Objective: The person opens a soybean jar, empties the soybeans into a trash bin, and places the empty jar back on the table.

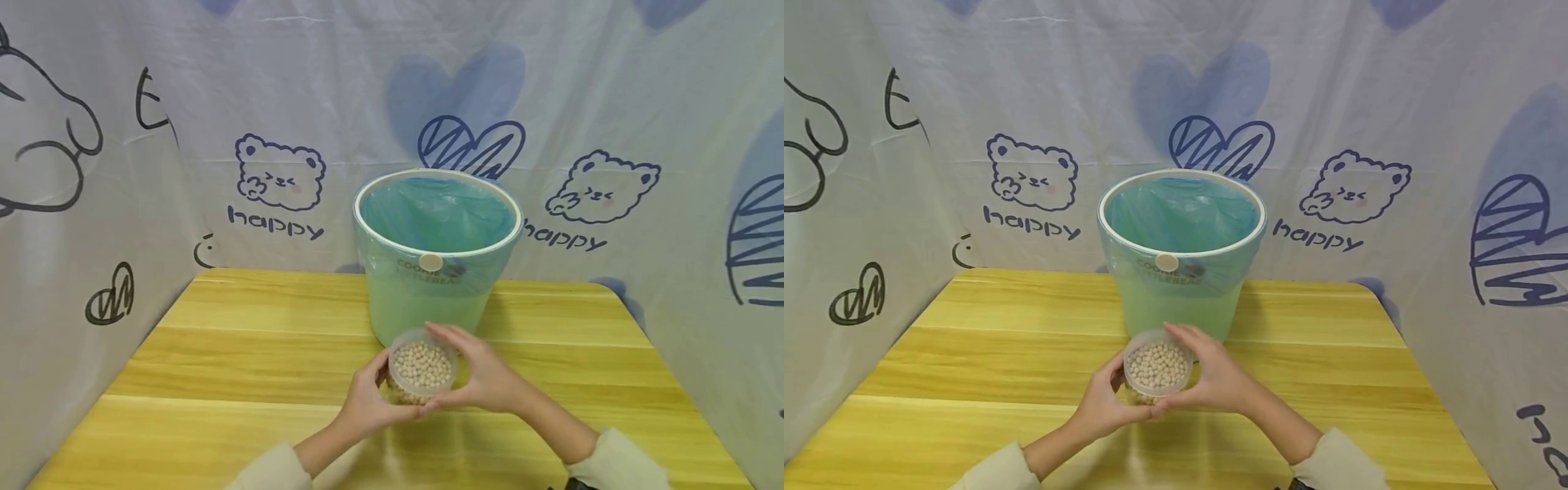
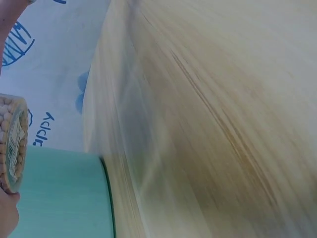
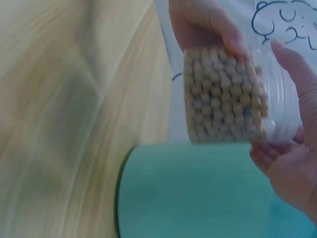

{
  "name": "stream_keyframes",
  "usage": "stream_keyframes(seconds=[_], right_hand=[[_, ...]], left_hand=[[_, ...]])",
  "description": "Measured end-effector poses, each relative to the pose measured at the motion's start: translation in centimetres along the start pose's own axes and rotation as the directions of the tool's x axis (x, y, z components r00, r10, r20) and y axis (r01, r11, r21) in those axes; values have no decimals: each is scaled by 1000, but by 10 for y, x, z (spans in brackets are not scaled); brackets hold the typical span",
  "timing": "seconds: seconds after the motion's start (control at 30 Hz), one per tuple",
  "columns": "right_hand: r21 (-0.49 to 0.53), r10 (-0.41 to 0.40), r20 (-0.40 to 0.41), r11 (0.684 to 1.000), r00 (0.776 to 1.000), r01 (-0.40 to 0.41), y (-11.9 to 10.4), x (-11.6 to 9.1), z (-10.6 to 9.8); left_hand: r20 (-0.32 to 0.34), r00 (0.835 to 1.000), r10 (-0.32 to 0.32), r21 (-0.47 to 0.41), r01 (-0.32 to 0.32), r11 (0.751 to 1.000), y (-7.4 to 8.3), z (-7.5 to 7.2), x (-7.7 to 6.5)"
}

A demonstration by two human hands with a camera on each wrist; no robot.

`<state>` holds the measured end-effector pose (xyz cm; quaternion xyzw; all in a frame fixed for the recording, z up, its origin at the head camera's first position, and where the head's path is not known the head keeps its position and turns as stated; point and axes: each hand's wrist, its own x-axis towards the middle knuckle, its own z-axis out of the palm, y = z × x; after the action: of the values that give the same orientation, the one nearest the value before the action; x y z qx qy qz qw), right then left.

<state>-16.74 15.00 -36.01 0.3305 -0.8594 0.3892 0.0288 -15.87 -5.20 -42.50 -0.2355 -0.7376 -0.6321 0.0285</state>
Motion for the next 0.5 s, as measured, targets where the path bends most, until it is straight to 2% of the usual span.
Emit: stream_keyframes(seconds=[0.13,0.3,0.5], right_hand=[[12,11,-95,1000,995,-10,-9,-1,8],[-8,17,-213,1000,977,-19,-16,0,16],[-59,50,-235,996,971,-66,-19,2,17]], left_hand=[[-30,999,29,19,-29,999,2,3,2],[-49,994,94,56,-91,994,2,5,3],[-59,992,112,74,-107,991,0,4,3]])
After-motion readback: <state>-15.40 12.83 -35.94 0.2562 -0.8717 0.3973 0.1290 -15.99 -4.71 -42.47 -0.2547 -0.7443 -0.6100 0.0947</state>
